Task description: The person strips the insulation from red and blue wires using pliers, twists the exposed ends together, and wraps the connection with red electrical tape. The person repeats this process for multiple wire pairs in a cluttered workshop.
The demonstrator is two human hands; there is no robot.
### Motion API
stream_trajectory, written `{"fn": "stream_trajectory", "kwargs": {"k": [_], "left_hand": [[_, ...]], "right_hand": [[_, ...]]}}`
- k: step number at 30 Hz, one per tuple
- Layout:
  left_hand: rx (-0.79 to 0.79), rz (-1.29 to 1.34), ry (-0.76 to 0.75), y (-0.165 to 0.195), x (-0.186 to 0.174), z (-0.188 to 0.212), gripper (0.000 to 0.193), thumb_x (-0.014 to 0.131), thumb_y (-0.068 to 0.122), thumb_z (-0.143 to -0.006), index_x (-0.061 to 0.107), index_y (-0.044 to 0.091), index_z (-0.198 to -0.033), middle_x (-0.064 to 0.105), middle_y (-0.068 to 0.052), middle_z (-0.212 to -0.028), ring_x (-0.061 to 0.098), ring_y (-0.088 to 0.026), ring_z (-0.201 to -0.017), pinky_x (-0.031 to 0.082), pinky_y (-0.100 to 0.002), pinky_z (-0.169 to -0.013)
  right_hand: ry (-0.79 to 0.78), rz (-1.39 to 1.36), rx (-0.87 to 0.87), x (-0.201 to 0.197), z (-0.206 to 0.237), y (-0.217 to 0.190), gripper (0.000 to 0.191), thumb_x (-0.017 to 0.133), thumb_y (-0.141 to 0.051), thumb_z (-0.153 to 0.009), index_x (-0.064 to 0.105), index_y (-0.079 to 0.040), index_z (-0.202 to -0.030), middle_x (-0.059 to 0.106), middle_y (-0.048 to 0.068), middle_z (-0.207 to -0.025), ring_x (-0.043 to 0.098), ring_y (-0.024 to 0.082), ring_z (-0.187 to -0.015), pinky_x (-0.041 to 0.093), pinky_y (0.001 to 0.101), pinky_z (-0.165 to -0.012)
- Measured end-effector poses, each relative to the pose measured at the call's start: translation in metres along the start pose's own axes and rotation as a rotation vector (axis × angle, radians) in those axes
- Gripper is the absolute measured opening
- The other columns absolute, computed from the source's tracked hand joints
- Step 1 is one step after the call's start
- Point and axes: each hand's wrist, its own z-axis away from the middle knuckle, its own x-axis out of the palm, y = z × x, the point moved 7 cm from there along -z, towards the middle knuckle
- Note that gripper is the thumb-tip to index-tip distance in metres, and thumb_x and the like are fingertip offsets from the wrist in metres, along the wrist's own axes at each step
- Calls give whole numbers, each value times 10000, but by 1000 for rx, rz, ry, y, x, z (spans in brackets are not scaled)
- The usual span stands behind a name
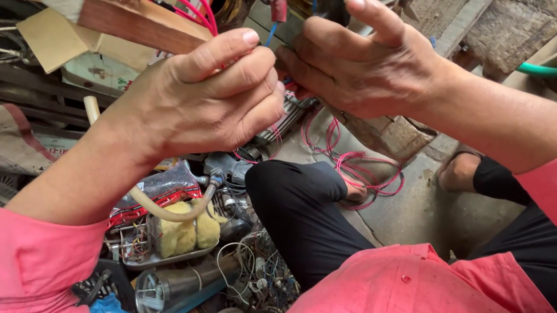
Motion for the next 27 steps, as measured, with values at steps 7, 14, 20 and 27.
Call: {"fn": "stream_trajectory", "kwargs": {"k": [7, 14, 20, 27], "left_hand": [[-3, 42, -2, 4, 9, 12, 36, 653, 199, -1013, 673, 183, -1038, 668, 17, -1041, 588, -149, -1202, 281, -389, -1269], [4, 59, 77, 6, 14, 22, 50, 659, 202, -1001, 692, 173, -1025, 674, 7, -1043, 584, -156, -1196, 308, -389, -1245], [47, 16, 57, 7, 16, 21, 50, 655, 207, -966, 680, 210, -1009, 673, 35, -1053, 583, -132, -1196, 313, -374, -1214], [45, -69, -73, 14, 14, 10, 167, 590, 259, -915, 704, 206, -1025, 711, 8, -1020, 609, -145, -1144, 308, -369, -1140]], "right_hand": [[40, -70, 21, 3, -2, -1, 127, 641, -313, -948, 729, -309, -1039, 709, -173, -1054, 555, 47, -1202, 75, 444, -1255], [-25, -33, -26, -1, -4, 3, 230, 612, -335, -933, 750, -346, -1117, 685, -181, -1119, 517, 37, -1231, 39, 470, -1270], [-129, -194, -51, 12, 2, 2, 126, 636, -312, -1003, 695, -340, -1111, 670, -150, -1214, 503, 81, -1345, 51, 514, -1305], [-163, -225, 20, -5, 23, -4, 214, 610, -249, -1057, 662, -244, -1265, 636, -77, -1276, 507, 111, -1353, 116, 517, -1292]]}}
